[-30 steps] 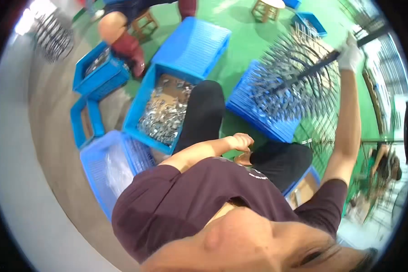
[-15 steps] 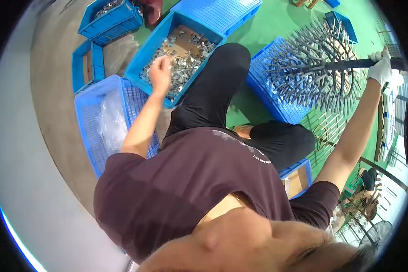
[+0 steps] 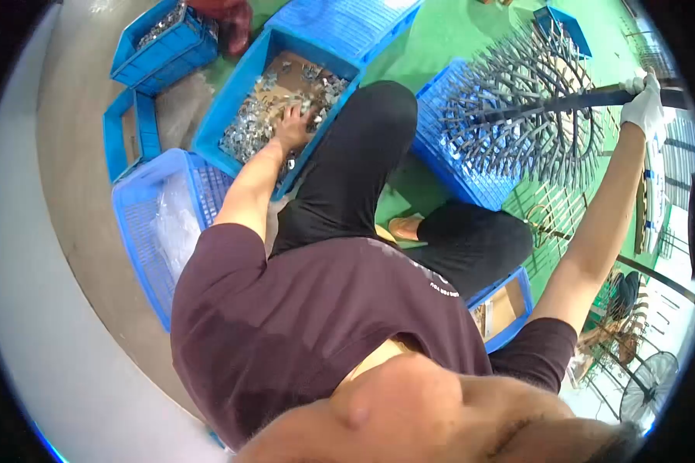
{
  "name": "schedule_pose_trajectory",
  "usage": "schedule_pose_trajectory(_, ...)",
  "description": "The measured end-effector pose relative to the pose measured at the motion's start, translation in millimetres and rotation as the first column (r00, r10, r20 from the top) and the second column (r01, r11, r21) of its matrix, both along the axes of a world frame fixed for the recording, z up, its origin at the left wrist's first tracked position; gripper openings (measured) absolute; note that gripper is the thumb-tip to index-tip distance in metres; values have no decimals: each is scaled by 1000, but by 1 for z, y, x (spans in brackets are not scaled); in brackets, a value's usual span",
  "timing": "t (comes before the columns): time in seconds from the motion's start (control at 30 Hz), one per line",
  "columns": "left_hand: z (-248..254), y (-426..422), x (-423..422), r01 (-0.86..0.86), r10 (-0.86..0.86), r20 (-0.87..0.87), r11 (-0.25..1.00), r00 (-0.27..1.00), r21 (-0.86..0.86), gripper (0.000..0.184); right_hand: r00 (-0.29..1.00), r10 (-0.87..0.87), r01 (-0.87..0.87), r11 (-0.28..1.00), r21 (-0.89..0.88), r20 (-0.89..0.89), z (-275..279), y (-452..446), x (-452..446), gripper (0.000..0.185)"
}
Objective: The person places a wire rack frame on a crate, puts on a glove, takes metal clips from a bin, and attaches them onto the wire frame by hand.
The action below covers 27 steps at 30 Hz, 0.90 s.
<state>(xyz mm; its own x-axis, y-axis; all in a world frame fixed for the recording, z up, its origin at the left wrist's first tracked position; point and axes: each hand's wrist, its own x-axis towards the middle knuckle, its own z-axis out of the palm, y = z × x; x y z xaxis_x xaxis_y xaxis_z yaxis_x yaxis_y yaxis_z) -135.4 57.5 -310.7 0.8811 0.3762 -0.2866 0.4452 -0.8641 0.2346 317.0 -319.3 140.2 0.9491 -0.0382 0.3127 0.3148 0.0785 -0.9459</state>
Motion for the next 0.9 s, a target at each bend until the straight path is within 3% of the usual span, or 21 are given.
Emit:
schedule_pose_trajectory(0.07, -19, 9, -5, 17, -17, -2, 1000, 1000, 27, 77, 1000, -8, 8, 1000, 12, -3, -2, 3, 7, 31)
schedule_pose_trajectory(0.13, -3, 1, -17, -96, 91, -65, 992, 994, -85, 74, 1000, 5, -5, 999, 35, -7, -9, -1, 29, 29)
schedule_pose_trajectory(0.2, 1, 1, -26, -106, 105, -38, 994, 994, -39, 68, 1000, 16, -15, 999, 46, -10, -6, 7, 15, 28)
schedule_pose_trajectory(0.23, 27, -9, -24, -202, 205, 21, 974, 978, -97, 53, 1000, -22, 22, 999, 24, 2, 0, 16, -9, 30)
schedule_pose_trajectory(0.27, 26, -8, -23, -212, 215, 29, 974, 976, -78, 47, 997, -71, 72, 995, -62, 21, 3, 17, -18, 35)
schedule_pose_trajectory(0.3, 20, -7, -20, -209, 211, 43, 976, 976, -64, 41, 982, -95, 144, 934, -326, 162, -3, 1, -11, 36)
schedule_pose_trajectory(0.37, 0, -15, -21, -201, 162, 270, 972, 949, 123, 36, 930, -182, 319, 833, -453, 319, -1, -4, -15, 27)
schedule_pose_trajectory(0.4, 17, -25, -16, -186, 163, 174, 975, 971, 125, 39, 913, -235, 369, 824, -430, 333, 3, -1, -22, 23)
schedule_pose_trajectory(0.43, -34, -11, -26, -59, -47, 370, 961, 928, 270, 44, 909, -286, 389, 844, -371, 303, 9, 4, -33, 21)
schedule_pose_trajectory(0.5, 10, -13, -19, -83, 87, 102, 996, 991, -39, 48, 902, -370, 418, 876, -239, 221, 17, 11, -58, 23)
schedule_pose_trajectory(0.53, 13, -14, -16, -64, 70, 98, 996, 993, -61, 47, 932, -331, 346, 933, -98, 147, 23, 19, -76, 20)
schedule_pose_trajectory(0.6, 22, -9, -24, -42, 50, 88, 995, 995, -90, 44, 956, -233, 221, 972, 86, 177, 21, 12, -71, 19)
schedule_pose_trajectory(0.63, 20, -15, -24, -90, 84, 223, 996, 971, 15, 38, 955, -236, 224, 971, 84, 180, 19, 9, -68, 20)
schedule_pose_trajectory(0.77, 16, -18, -24, -356, 358, 221, 933, 907, -50, 33, 944, -254, 241, 967, 87, 212, 21, 9, -78, 22)
schedule_pose_trajectory(0.9, -15, 8, -28, -470, 479, 444, 872, 758, -139, 31, 912, -318, 331, 944, -7, 261, 23, 14, -92, 19)
